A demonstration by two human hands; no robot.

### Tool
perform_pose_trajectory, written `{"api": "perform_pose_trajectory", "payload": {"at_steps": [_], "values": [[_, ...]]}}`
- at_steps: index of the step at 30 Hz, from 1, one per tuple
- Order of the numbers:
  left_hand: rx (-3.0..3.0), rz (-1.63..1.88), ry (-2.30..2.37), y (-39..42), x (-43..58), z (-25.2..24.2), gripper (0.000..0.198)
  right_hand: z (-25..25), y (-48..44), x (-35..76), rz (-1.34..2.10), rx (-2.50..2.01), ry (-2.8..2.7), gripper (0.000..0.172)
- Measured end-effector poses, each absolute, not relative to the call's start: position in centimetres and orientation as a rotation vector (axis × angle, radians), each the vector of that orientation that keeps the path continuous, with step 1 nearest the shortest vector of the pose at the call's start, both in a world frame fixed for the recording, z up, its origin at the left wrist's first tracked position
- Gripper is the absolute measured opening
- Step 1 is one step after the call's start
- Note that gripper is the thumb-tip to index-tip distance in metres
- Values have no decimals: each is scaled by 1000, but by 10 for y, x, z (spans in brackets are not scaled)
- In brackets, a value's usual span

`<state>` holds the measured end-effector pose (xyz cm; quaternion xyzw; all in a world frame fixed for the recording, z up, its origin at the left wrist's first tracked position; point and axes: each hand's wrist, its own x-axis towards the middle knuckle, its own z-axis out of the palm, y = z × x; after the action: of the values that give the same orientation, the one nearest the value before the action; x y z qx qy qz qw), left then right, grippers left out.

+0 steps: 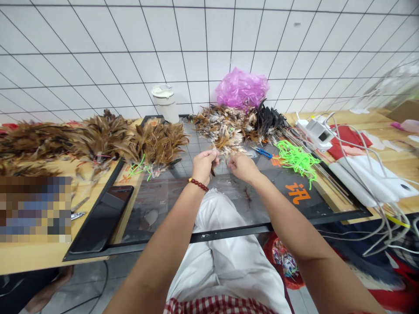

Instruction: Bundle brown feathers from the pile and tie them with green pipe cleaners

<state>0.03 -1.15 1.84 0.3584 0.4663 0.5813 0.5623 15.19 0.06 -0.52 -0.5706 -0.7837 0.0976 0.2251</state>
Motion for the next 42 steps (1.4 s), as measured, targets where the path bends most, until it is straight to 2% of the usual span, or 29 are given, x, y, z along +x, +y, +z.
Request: {"api": "perform_pose_trajectory", "payload": {"at_steps": [4,9,13,19,25,30,36,42], "values": [[801,1249,1118,-14,3,18,10,-2,3,152,233,-1448,-1979,9],[675,1199,860,-12,2,17,10,5,-2,150,342,-1086,-2046,13],[682,1251,820,-10,0,17,11,1,1,148,523,-1121,-1826,15],[789,1149,799,-17,4,21,13,-4,10,150,873,-968,-1431,32],[821,1108,840,-19,6,21,13,6,6,154,806,-992,-1460,32],[733,1192,956,-16,5,20,13,15,-2,154,925,-822,-1676,30],[883,1130,941,-20,6,22,24,18,-6,152,594,-919,-1698,22],[969,1097,930,-22,8,20,27,20,-8,150,526,-930,-1711,18]]}}
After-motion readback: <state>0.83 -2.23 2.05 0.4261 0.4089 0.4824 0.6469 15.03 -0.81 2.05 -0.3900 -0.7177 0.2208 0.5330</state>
